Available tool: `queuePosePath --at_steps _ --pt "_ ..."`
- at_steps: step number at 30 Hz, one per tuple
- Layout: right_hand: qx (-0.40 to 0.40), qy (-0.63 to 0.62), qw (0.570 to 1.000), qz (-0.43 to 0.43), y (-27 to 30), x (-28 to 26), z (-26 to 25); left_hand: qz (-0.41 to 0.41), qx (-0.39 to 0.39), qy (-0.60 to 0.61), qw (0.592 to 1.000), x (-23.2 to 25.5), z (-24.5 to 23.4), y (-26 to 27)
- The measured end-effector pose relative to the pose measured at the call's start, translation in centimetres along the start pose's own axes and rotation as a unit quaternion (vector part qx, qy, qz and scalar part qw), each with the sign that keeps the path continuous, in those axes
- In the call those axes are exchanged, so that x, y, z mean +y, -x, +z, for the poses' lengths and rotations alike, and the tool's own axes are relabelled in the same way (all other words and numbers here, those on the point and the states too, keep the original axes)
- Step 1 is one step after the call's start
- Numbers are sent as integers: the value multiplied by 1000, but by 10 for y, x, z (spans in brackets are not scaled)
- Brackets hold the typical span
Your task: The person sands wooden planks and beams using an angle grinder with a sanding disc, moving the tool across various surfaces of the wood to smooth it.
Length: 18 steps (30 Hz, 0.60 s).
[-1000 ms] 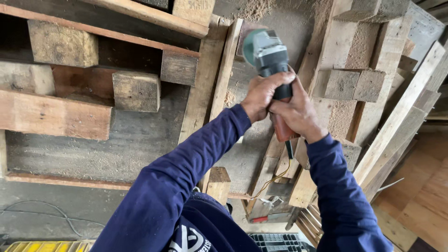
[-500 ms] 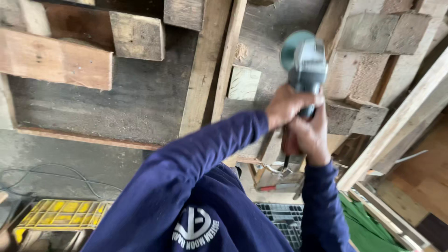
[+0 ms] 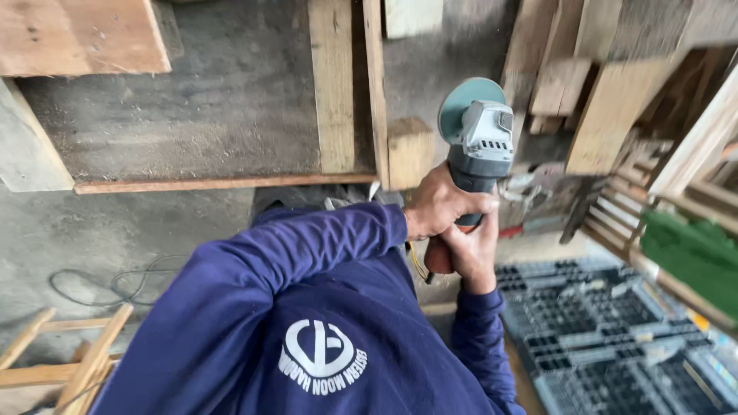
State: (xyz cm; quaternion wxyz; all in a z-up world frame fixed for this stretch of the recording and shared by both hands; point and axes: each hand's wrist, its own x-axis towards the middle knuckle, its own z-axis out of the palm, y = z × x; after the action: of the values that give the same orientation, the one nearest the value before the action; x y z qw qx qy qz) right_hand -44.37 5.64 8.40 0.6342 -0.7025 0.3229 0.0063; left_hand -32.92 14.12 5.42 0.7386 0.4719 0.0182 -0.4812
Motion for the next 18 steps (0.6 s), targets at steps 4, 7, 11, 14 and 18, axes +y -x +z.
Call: queuePosePath --at_steps 4,7,11,14,18 --pt "49 -71 992 88 50 4 39 -31 -33 -117 992 -32 -16 40" --pt "61 -75 986 136 75 3 60 -44 -34 -39 998 -47 -29 67" --pt "36 -63 987 142 94 4 65 -134 -19 57 989 -58 -32 92" --pt "2 -16 989 148 95 7 58 -167 9 80 983 -57 -32 100" --pt "-85 30 993 76 73 10 47 -120 46 111 986 -57 -33 94"
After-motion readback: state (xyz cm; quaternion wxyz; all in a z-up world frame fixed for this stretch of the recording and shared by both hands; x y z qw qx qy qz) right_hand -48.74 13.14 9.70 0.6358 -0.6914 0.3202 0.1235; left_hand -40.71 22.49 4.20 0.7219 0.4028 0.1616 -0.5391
